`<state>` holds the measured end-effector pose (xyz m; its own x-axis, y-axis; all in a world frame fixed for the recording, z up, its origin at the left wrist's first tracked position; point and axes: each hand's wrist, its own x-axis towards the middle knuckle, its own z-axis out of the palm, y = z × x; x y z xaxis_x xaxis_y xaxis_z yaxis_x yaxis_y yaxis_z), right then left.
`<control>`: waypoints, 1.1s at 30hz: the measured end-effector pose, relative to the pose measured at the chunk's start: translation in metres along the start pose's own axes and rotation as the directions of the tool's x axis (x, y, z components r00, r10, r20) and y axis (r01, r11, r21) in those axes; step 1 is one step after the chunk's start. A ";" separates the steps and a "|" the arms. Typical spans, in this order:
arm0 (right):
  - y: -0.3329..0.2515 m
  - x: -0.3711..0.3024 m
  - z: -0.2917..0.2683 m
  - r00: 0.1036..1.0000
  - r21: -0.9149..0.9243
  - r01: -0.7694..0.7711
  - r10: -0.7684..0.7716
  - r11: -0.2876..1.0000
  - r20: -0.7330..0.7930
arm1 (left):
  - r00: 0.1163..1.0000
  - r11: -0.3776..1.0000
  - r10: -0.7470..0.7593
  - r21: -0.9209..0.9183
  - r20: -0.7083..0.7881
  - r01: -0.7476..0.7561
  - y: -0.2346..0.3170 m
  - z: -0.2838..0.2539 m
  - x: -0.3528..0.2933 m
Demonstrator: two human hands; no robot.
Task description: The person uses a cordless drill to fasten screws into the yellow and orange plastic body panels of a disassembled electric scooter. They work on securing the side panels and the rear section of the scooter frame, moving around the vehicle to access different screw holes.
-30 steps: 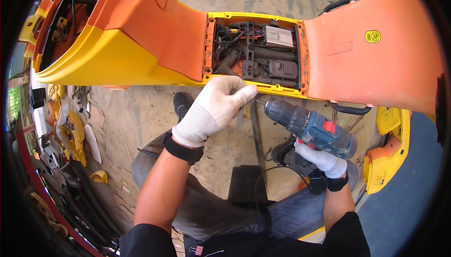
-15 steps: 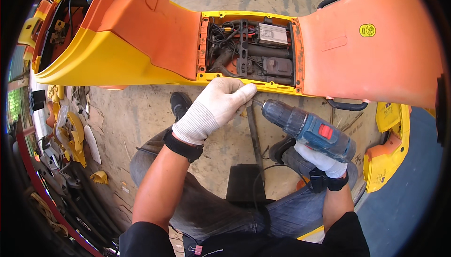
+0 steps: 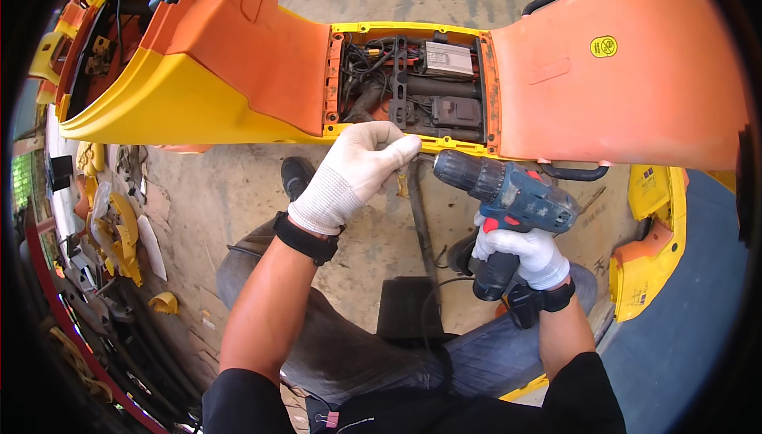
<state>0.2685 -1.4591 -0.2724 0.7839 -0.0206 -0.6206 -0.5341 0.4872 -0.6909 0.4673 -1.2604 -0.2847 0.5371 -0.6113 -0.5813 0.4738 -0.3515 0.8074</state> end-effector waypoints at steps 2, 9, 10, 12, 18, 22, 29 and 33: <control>0.002 0.001 -0.001 1.000 -0.013 0.009 -0.009 1.000 0.002 | 1.000 1.000 0.001 0.008 0.012 -0.001 -0.002 -0.002 0.001; 0.003 -0.001 0.002 0.997 -0.097 0.066 -0.070 0.993 -0.039 | 0.998 0.997 0.014 -0.074 0.058 -0.010 -0.005 -0.004 0.003; 0.005 0.000 0.000 0.997 -0.085 0.069 -0.072 0.994 -0.034 | 0.999 0.995 0.003 -0.099 0.048 0.001 -0.002 0.001 0.003; 0.005 0.000 -0.001 0.996 -0.068 0.082 -0.083 0.994 -0.026 | 0.999 0.992 -0.003 -0.124 0.054 0.010 0.004 0.003 0.003; 0.001 0.001 -0.001 0.991 -0.077 0.119 -0.123 0.990 -0.044 | 0.998 0.952 -0.055 -0.298 0.035 0.063 -0.002 0.004 0.011; -0.003 0.004 0.003 0.970 -0.122 0.190 -0.205 0.974 -0.128 | 0.998 0.956 -0.037 -0.293 -0.060 0.018 -0.005 0.003 0.011; -0.020 0.035 -0.010 0.868 -0.108 0.278 -0.298 0.954 -0.397 | 0.996 0.998 0.056 -0.008 -0.068 -0.056 -0.009 0.006 0.017; -0.036 0.072 -0.022 0.831 -0.062 0.334 -0.325 0.941 -0.451 | 0.995 0.997 0.070 0.045 -0.069 -0.067 -0.002 0.005 0.015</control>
<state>0.3375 -1.4969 -0.3006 0.6825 -0.5692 -0.4585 -0.2604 0.3968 -0.8802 0.4709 -1.2728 -0.2944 0.6160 -0.5836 -0.5292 0.4053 -0.3413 0.8481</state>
